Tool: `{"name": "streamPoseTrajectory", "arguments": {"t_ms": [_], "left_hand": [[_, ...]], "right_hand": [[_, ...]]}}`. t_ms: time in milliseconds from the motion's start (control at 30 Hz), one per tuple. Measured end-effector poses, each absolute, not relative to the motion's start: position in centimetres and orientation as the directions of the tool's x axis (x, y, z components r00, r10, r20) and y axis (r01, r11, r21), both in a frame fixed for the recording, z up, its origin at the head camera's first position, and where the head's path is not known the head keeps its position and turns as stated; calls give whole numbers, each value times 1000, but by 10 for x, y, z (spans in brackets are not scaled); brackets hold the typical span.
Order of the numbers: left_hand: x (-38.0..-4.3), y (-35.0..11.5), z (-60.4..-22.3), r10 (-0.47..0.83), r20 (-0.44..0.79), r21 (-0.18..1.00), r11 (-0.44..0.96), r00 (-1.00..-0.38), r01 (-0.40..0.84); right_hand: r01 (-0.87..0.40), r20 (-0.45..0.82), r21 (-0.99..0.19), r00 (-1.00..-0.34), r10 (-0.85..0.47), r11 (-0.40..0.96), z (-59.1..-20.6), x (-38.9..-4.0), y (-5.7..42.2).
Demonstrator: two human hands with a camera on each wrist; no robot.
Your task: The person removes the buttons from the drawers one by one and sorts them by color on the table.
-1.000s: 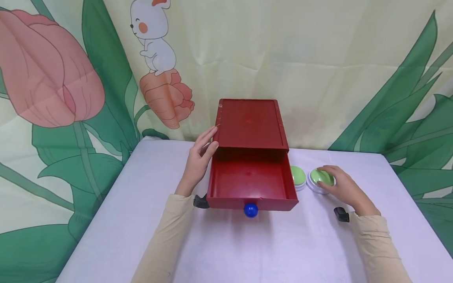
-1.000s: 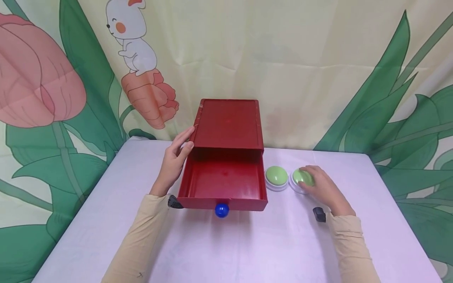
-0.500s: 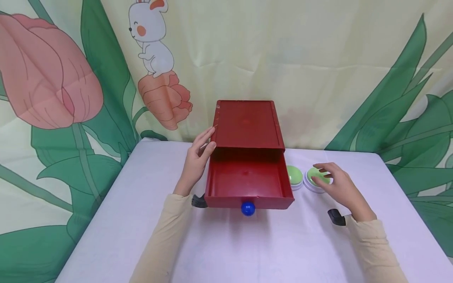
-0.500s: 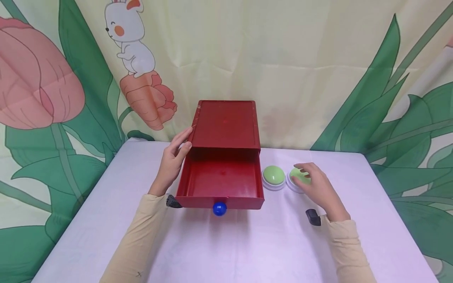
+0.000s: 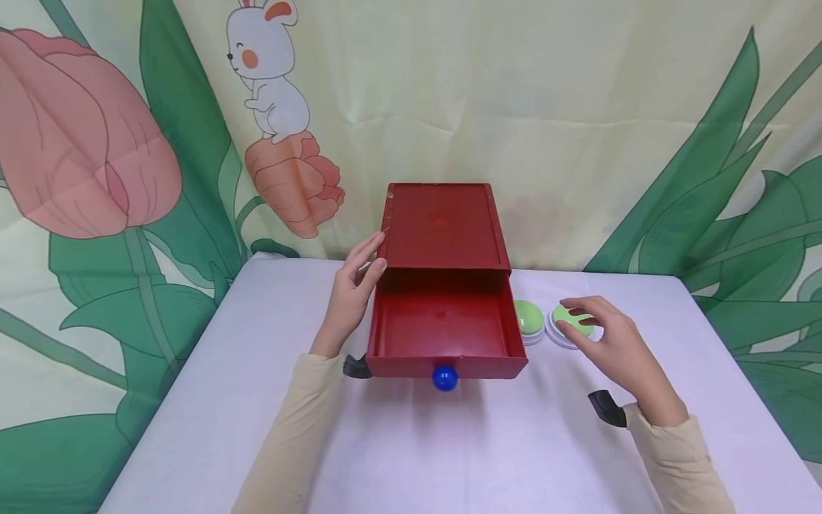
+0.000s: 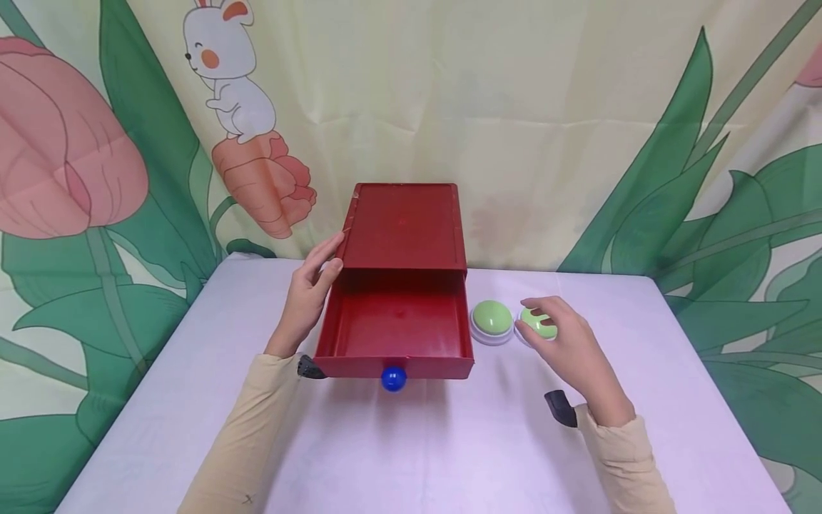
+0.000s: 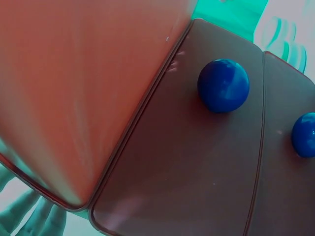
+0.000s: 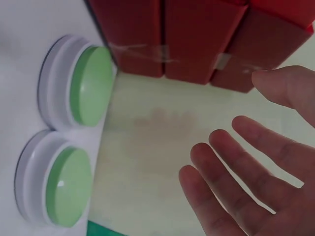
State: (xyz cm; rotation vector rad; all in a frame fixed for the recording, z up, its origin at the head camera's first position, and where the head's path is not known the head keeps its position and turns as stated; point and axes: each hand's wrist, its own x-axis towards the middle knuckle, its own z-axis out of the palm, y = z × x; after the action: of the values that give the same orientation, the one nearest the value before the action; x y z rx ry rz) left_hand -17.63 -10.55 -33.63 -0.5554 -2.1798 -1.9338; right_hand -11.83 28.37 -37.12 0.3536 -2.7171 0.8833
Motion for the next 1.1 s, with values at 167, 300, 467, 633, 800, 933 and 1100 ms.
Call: {"name": "streamPoseTrajectory", "arguments": {"t_ms": [167,300,467,633,800,933,1100], "left_hand": [[-177,-106,-337,162,369,918,88,-915,386],[-177,-106,-338,163,373,916,91,-914,390],[-178,-106,-339,162,381,914,85,-910,397],[-178,-106,-340,162,386,912,80,-908,402],[-178,-106,-340,164,386,912,77,-908,402],[-179,-106,-341,164,388,912,74,-907,403],[-179,-107,-341,165,384,914,74,-908,400]], "right_hand": [[-305,314,-538,-938,-150,786,-359,-107,272],[-318,330,-537,-932,-152,782,-351,-98,264],[-374,403,-523,-900,-164,766,-344,-89,255],[-420,456,-534,-874,-169,734,-336,-78,246],[-446,473,-544,-863,-180,711,-330,-66,236],[-456,485,-545,-856,-180,704,-323,-57,229],[-485,515,-515,-834,-197,707,-313,-48,223]]}}
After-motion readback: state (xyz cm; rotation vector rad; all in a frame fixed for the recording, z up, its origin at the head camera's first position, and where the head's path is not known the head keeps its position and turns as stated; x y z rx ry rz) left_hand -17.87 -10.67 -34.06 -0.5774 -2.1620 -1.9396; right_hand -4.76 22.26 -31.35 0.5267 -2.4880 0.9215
